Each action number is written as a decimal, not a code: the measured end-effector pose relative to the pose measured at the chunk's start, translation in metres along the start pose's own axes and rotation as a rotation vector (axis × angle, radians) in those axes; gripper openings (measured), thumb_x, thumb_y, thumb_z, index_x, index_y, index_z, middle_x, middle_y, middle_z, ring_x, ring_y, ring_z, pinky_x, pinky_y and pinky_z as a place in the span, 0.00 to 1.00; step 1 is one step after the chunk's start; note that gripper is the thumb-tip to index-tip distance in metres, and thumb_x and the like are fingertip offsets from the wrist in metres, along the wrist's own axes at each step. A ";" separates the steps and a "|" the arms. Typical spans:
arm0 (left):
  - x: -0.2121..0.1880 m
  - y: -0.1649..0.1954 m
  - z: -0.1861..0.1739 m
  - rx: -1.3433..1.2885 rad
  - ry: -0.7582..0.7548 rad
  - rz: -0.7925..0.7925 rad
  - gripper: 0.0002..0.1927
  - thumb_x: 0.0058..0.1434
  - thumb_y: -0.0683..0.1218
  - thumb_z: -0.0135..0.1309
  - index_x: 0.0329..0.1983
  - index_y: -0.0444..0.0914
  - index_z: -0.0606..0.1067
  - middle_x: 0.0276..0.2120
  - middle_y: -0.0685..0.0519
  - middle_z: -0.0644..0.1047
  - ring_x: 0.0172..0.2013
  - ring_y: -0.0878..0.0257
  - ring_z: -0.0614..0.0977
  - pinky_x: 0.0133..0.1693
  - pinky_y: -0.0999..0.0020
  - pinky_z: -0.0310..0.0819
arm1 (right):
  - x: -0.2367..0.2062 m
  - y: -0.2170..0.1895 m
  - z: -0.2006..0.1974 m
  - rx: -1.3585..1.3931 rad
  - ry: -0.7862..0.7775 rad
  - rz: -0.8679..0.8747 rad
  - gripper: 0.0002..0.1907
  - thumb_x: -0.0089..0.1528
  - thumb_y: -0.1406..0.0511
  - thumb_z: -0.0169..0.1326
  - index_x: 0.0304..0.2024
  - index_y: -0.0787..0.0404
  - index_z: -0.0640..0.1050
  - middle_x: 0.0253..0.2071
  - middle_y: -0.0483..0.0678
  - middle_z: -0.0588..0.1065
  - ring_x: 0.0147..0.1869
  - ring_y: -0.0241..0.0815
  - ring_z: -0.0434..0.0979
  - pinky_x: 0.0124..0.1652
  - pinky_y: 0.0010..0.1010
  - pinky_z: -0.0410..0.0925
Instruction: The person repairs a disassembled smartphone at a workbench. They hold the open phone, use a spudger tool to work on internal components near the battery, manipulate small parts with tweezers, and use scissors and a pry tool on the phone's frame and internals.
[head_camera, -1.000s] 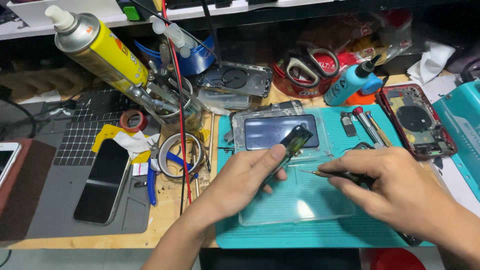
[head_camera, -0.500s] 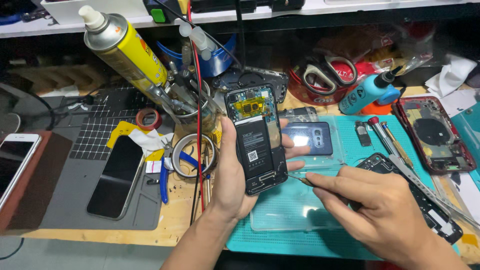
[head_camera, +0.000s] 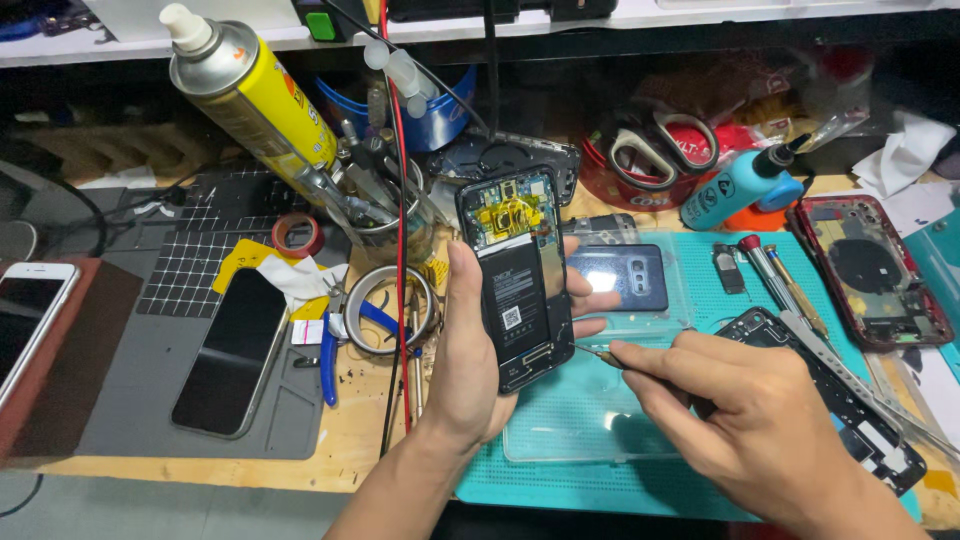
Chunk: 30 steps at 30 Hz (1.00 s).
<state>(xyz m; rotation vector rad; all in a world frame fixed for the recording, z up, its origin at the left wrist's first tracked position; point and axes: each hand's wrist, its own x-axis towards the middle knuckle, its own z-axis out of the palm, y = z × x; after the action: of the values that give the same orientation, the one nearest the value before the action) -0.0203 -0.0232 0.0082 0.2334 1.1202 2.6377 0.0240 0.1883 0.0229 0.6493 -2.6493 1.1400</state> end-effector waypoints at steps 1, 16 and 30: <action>-0.001 -0.001 0.001 0.074 0.010 0.031 0.46 0.70 0.71 0.24 0.65 0.28 0.68 0.43 0.44 0.78 0.52 0.47 0.82 0.56 0.51 0.79 | 0.000 -0.001 0.002 0.012 0.015 0.026 0.12 0.59 0.66 0.61 0.46 0.56 0.85 0.25 0.42 0.78 0.24 0.31 0.74 0.23 0.22 0.66; -0.010 -0.009 0.008 0.692 -0.042 0.427 0.46 0.71 0.77 0.33 0.53 0.30 0.73 0.49 0.45 0.79 0.53 0.59 0.80 0.60 0.64 0.73 | 0.012 0.006 0.026 0.233 0.156 -0.046 0.07 0.61 0.67 0.58 0.39 0.65 0.81 0.33 0.43 0.79 0.31 0.29 0.78 0.30 0.21 0.70; -0.012 -0.008 0.003 0.568 -0.037 0.363 0.49 0.69 0.78 0.33 0.56 0.28 0.73 0.51 0.42 0.81 0.53 0.58 0.81 0.61 0.61 0.73 | 0.020 0.017 0.014 0.566 -0.102 0.651 0.11 0.66 0.66 0.60 0.44 0.71 0.83 0.28 0.50 0.77 0.25 0.37 0.76 0.26 0.29 0.70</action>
<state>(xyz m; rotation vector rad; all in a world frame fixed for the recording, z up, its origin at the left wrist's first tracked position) -0.0063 -0.0198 0.0040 0.6441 1.9532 2.5105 -0.0012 0.1820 0.0088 -0.1334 -2.6908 2.1149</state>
